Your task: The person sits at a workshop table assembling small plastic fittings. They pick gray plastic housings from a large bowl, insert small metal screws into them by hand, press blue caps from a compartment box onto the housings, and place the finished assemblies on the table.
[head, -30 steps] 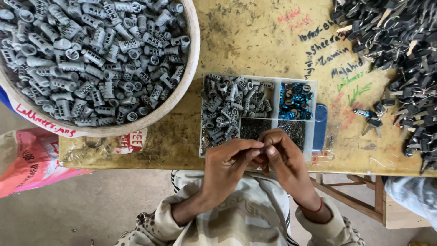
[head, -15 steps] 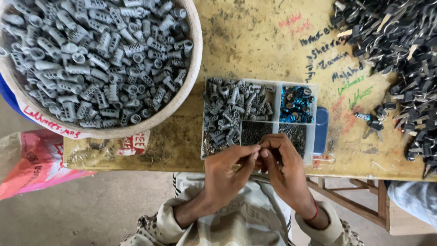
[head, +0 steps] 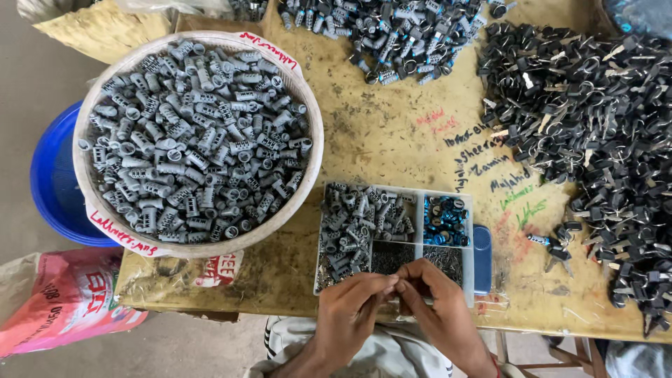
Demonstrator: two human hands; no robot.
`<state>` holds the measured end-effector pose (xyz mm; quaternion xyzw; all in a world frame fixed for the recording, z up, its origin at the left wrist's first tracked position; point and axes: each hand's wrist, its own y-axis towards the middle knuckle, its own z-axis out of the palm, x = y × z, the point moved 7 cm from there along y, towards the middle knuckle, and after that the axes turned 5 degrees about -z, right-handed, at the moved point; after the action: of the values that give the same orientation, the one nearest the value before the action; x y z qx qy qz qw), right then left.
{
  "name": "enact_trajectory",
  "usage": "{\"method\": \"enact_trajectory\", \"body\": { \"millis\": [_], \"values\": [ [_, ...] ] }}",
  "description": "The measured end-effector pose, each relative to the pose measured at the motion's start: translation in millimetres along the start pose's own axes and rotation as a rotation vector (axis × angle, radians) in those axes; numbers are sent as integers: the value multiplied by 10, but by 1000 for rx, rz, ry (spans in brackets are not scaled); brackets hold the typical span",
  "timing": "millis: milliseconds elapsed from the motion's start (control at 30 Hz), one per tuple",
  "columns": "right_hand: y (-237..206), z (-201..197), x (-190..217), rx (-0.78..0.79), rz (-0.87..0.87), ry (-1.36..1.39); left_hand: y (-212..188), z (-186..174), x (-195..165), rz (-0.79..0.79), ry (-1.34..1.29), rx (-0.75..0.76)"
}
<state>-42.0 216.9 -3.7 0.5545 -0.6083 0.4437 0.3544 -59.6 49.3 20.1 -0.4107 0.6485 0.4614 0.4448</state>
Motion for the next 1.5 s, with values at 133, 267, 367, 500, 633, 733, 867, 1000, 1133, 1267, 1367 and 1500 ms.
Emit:
{"method": "enact_trajectory", "body": {
  "millis": [133, 267, 367, 500, 633, 733, 867, 1000, 1133, 1267, 1367, 1500],
  "values": [
    [-23, 44, -159, 19, 116, 181, 23, 3, -57, 44, 40, 39],
    [-48, 78, -91, 0, 44, 224, 65, 3, -45, -9, -13, 66],
    [-91, 60, -39, -80, 26, 135, 51, 26, -64, 11, 0, 82],
    [-159, 22, 192, -198, -226, -224, 22, 63, -43, 14, -56, 78],
    [-254, 19, 374, -279, -496, -391, 9, 84, 99, -138, -133, 95],
    [-266, 13, 356, -259, -513, -399, 23, 71, 131, -149, -170, 117],
    [-217, -34, 247, -233, -385, -294, 33, 23, 167, -190, -180, 128],
    [-127, -77, -69, -218, 96, -63, 11, 37, 336, -426, -513, 132],
    [-33, 2, 313, -89, -367, -291, -17, 91, 463, -579, -773, 153],
    [48, -13, 211, -2, -212, -11, 7, 98, 484, -550, -771, 170],
    [59, 11, 75, 75, -75, 267, 15, 90, 468, -518, -742, 172],
    [51, 18, -63, 113, -3, 422, 30, 66, 416, -432, -630, 193]
  ]
}}
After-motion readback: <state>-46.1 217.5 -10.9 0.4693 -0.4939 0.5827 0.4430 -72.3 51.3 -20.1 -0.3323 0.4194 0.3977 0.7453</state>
